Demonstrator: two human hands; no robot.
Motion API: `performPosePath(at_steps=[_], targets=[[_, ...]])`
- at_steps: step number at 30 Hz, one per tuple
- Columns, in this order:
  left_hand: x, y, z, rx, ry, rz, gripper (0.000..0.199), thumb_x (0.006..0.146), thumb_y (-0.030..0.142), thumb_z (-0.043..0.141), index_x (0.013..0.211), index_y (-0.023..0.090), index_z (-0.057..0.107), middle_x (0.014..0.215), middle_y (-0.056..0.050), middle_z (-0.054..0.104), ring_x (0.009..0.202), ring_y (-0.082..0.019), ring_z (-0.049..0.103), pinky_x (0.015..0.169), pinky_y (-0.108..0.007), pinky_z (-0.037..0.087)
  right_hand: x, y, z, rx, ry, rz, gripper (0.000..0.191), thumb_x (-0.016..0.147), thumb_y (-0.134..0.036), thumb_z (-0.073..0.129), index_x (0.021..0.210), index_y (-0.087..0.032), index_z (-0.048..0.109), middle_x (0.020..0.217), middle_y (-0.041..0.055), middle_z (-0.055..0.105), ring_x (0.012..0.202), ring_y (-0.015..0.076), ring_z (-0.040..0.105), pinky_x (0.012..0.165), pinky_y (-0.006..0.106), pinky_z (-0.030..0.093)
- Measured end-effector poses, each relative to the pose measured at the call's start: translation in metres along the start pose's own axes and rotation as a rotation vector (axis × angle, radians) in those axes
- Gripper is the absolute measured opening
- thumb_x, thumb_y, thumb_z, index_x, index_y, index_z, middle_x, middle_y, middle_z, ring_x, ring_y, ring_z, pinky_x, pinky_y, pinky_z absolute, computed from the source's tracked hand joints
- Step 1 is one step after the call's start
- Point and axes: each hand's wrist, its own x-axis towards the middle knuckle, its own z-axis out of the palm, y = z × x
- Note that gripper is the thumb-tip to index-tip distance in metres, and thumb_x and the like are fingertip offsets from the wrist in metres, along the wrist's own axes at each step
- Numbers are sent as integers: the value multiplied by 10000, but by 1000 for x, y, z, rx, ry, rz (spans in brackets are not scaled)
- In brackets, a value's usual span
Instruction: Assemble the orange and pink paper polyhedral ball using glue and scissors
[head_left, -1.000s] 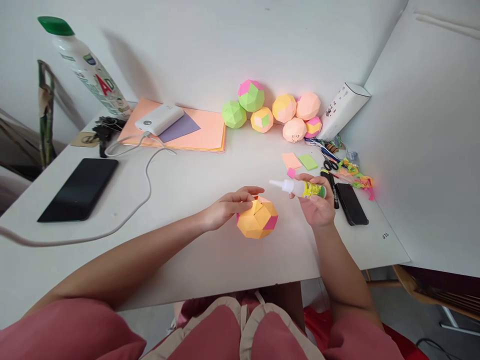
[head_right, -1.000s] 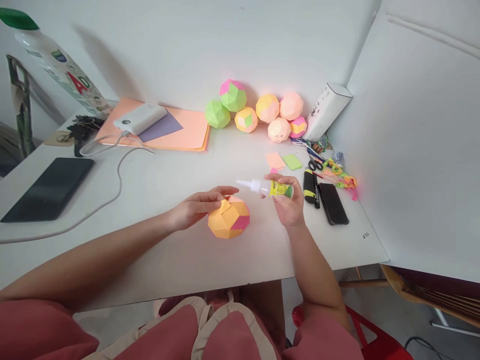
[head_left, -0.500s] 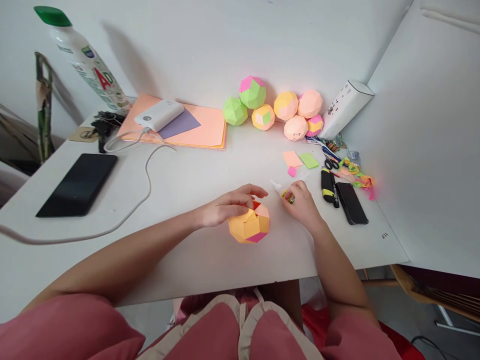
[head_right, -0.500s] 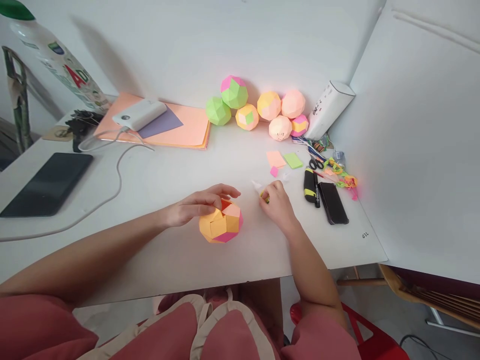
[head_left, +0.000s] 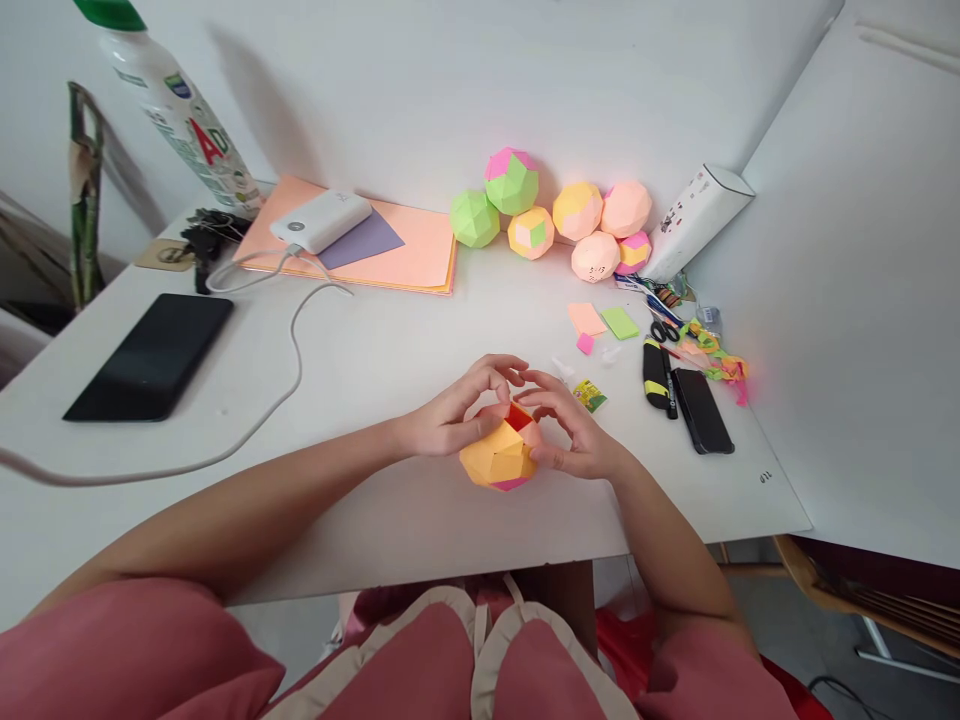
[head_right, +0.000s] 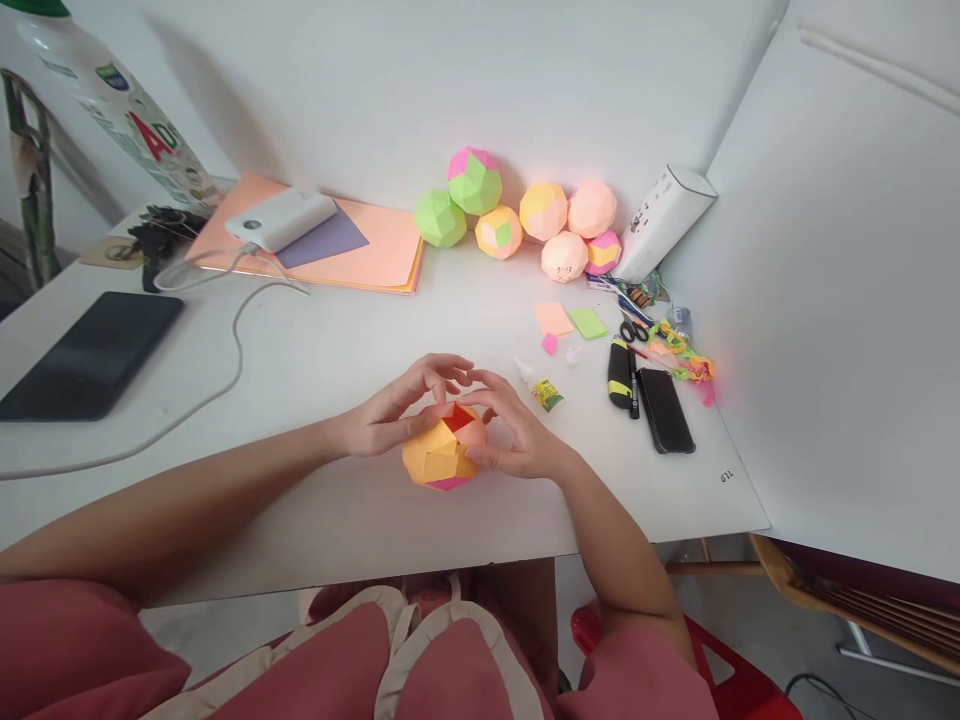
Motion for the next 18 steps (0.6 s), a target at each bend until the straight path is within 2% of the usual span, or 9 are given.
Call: performPosePath(at_steps=[2,4,6,9,11,13,18], targets=[[0,-2,2,117,70,25,91,993,310,465,1016,222,472,1410,-145,407,1220,-251,528,1026,-513,469,-1,-2,-2,-61,-27,43,460,892,-461,646,1306,-302,527,1546,118,307,1406,282,389,911,395,550],[0,-3,4,196,180,-1,124,1001,340,452,1022,218,456,1377,-153,432,1153,-235,567,989,-498,487,-1,-5,-4,-128,-34,77,438,864,-511,667,1214,-263,579,1521,143,349,1324,285,462,836,376,558],[0,-3,6,240,326,-73,169,1008,382,434,1008,215,454,1318,-149,486,1094,-223,595,950,-471,502,-2,-8,-4,-169,-13,124,441,829,-554,690,1123,-239,595,1498,162,373,1105,235,585,770,366,560],[0,0,7,281,475,-114,236,1007,448,413,1006,218,466,1157,-121,585,1047,-224,615,886,-426,521,-2,-10,-3,-184,50,201,449,802,-578,706,1043,-222,579,1441,164,417,780,119,580,670,328,552],[-2,1,8,344,468,-67,269,998,472,403,1018,216,484,1066,-109,617,1007,-227,625,830,-400,531,-2,-11,-2,-164,90,241,441,793,-573,713,998,-212,564,1345,143,479,696,85,543,601,287,533],[-6,1,10,442,390,-9,323,972,508,424,1044,206,515,1049,-116,630,970,-236,631,802,-397,539,-1,-12,0,-125,127,279,427,793,-559,716,961,-204,549,1206,106,537,663,76,533,551,253,510],[-14,-1,20,623,136,8,639,853,686,537,1244,181,531,1262,-196,581,1075,-330,627,878,-476,554,-3,-14,1,-55,204,351,423,792,-533,731,950,-201,521,885,9,586,616,82,578,513,216,490]])
